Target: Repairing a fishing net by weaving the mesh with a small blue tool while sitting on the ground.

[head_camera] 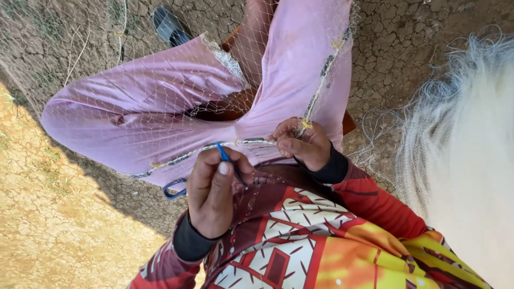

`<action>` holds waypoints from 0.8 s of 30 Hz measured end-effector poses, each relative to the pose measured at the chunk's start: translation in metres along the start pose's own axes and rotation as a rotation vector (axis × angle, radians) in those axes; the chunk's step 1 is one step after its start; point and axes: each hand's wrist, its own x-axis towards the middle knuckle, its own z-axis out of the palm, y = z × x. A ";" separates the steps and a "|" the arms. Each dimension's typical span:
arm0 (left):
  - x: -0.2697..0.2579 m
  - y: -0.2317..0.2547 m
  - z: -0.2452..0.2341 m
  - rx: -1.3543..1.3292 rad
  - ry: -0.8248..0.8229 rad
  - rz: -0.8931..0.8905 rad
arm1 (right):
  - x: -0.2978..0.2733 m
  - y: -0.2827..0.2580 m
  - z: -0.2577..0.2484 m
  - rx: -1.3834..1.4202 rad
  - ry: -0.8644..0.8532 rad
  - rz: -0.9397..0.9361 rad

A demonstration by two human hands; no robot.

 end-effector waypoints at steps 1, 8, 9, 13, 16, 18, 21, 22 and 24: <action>-0.001 -0.001 -0.001 0.003 -0.002 -0.003 | 0.000 0.002 -0.001 0.003 0.003 -0.002; -0.005 0.014 -0.002 -0.016 -0.066 0.010 | 0.007 0.004 0.006 -0.004 0.010 -0.023; -0.005 0.015 -0.003 -0.041 -0.079 0.018 | 0.008 0.003 0.007 -0.013 0.034 0.006; -0.009 0.018 -0.007 -0.039 -0.031 -0.055 | 0.007 0.002 0.007 0.001 0.038 0.005; -0.005 0.018 -0.007 0.247 0.033 -0.081 | 0.007 0.002 0.006 -0.002 0.043 0.016; 0.000 0.016 -0.008 0.458 -0.066 -0.215 | 0.008 0.001 0.007 -0.047 0.025 -0.002; 0.010 0.004 0.001 0.650 -0.126 -0.008 | 0.011 0.019 0.011 0.036 0.172 -0.154; 0.012 0.001 0.002 0.652 -0.126 -0.007 | 0.011 0.019 0.011 0.037 0.172 -0.155; 0.017 -0.006 0.002 0.719 -0.146 0.021 | 0.010 0.019 0.011 0.041 0.161 -0.154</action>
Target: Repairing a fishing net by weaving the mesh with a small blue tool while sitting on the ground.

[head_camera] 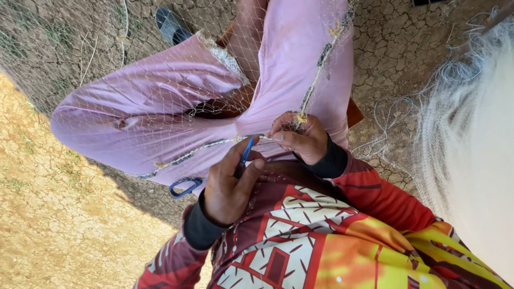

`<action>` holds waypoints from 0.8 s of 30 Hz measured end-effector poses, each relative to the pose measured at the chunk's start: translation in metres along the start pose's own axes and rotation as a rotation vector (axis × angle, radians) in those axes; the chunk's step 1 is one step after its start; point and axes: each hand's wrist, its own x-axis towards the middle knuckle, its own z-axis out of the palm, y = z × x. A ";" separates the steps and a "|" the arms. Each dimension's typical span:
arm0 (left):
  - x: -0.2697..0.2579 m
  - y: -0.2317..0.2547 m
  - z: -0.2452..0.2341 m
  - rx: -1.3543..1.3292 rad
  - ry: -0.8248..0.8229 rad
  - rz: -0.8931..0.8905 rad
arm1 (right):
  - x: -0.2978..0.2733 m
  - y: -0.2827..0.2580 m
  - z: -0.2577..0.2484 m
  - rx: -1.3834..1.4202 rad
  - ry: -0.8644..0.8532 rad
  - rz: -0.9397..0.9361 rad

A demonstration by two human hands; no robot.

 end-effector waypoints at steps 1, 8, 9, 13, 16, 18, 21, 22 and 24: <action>0.004 -0.003 0.003 0.002 -0.001 0.001 | 0.000 0.001 -0.001 0.001 0.000 -0.001; 0.025 -0.012 0.022 -0.116 0.130 0.005 | 0.000 0.003 -0.005 -0.007 -0.025 -0.027; 0.027 -0.013 0.025 -0.162 0.149 -0.023 | -0.001 0.002 -0.004 -0.005 -0.031 -0.020; 0.030 -0.009 0.030 -0.150 0.154 -0.045 | 0.000 0.004 -0.005 -0.013 -0.031 -0.035; 0.028 -0.010 0.029 -0.121 0.146 -0.053 | -0.001 0.006 -0.006 -0.016 -0.029 -0.024; 0.027 -0.009 0.026 -0.043 0.133 -0.046 | -0.001 0.005 -0.005 -0.013 -0.025 -0.025; 0.020 -0.006 0.021 -0.009 0.089 -0.129 | 0.001 -0.004 0.001 -0.067 -0.021 -0.023; 0.019 -0.006 0.021 -0.006 0.090 -0.130 | 0.001 -0.004 0.000 -0.064 -0.023 -0.023; 0.017 -0.006 0.021 0.008 0.055 -0.141 | 0.001 -0.004 0.000 -0.062 -0.022 -0.025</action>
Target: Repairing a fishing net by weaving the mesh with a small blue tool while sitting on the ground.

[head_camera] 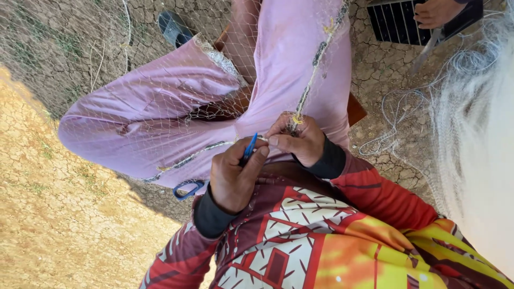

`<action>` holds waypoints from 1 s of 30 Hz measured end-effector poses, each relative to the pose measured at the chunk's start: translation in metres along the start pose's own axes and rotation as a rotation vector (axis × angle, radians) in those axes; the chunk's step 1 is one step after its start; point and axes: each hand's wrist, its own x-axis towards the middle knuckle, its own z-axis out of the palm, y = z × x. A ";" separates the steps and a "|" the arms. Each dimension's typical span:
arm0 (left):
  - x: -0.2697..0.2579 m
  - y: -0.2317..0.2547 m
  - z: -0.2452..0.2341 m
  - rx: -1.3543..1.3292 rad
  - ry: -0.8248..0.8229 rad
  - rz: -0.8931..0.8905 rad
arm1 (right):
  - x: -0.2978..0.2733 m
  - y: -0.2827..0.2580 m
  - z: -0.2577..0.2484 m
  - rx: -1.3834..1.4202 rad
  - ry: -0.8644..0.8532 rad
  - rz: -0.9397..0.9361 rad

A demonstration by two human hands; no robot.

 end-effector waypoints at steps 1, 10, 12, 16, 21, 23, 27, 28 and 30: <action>-0.001 0.003 -0.002 0.001 0.000 0.002 | 0.000 0.001 0.000 0.000 -0.001 -0.002; -0.012 0.011 -0.029 0.009 -0.065 -0.077 | 0.000 0.005 -0.001 0.030 -0.014 -0.029; -0.010 0.011 -0.036 0.009 -0.063 -0.048 | 0.000 0.006 -0.001 0.055 -0.004 -0.045; -0.008 0.004 -0.043 -0.025 -0.041 -0.027 | 0.002 0.006 0.001 0.089 0.001 -0.057; -0.003 0.003 -0.042 -0.004 -0.042 0.039 | 0.000 0.005 -0.005 0.227 -0.038 0.013; 0.001 0.003 -0.043 -0.014 -0.027 0.056 | 0.005 0.002 -0.008 0.192 -0.074 0.023; 0.011 -0.023 -0.025 -0.327 0.079 0.056 | 0.014 0.009 -0.014 0.165 -0.061 0.052; 0.017 -0.024 -0.016 -0.334 0.091 0.060 | 0.014 0.007 -0.013 0.157 -0.073 0.055; 0.030 -0.025 0.003 -0.670 0.087 0.037 | 0.013 0.004 -0.012 0.144 -0.061 0.051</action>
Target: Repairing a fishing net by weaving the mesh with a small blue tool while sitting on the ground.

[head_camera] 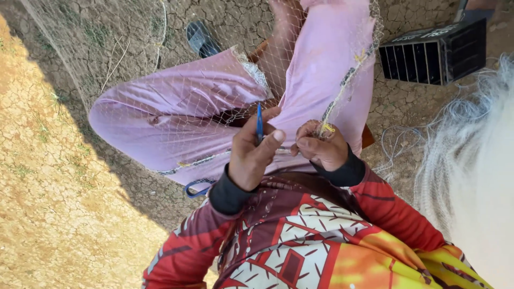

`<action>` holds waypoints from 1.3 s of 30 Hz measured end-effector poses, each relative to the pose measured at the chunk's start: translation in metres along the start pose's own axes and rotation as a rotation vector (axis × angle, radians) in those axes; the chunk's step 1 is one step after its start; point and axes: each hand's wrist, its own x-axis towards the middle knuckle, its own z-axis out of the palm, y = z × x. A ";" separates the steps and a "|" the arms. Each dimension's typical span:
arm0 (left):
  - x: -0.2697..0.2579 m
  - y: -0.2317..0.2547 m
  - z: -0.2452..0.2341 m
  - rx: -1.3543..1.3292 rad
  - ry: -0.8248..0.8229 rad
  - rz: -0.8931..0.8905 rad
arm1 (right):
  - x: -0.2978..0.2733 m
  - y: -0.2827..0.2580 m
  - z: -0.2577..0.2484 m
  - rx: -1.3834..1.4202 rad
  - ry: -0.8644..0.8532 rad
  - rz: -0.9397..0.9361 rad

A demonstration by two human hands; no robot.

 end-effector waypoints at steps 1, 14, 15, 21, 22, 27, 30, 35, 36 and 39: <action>0.004 -0.002 0.004 -0.009 0.003 0.004 | 0.000 -0.003 0.002 -0.009 -0.003 0.003; 0.001 -0.022 0.013 -0.210 0.080 -0.050 | 0.008 -0.005 -0.007 0.087 -0.065 0.030; 0.002 -0.022 0.015 -0.221 0.067 -0.083 | 0.011 -0.008 -0.005 0.087 -0.071 0.014; 0.007 -0.016 0.002 -0.451 -0.196 -0.160 | 0.010 -0.012 0.000 0.063 -0.016 0.046; 0.006 -0.012 0.002 -0.451 -0.197 -0.163 | 0.010 -0.008 -0.008 0.064 -0.013 0.046; 0.006 0.001 0.015 -0.110 -0.030 -0.148 | 0.019 -0.004 -0.016 0.083 -0.080 0.020; -0.007 0.014 -0.008 0.181 -0.129 -0.126 | 0.027 -0.016 -0.001 0.131 -0.163 0.004; -0.004 0.090 -0.016 0.701 -0.365 0.103 | 0.027 -0.035 -0.001 0.269 -0.299 0.107; -0.002 0.102 -0.015 0.946 -0.381 0.242 | 0.027 -0.041 -0.001 0.311 -0.345 0.231; 0.010 0.108 -0.010 1.312 -0.368 0.493 | 0.025 -0.039 0.002 0.268 -0.302 0.194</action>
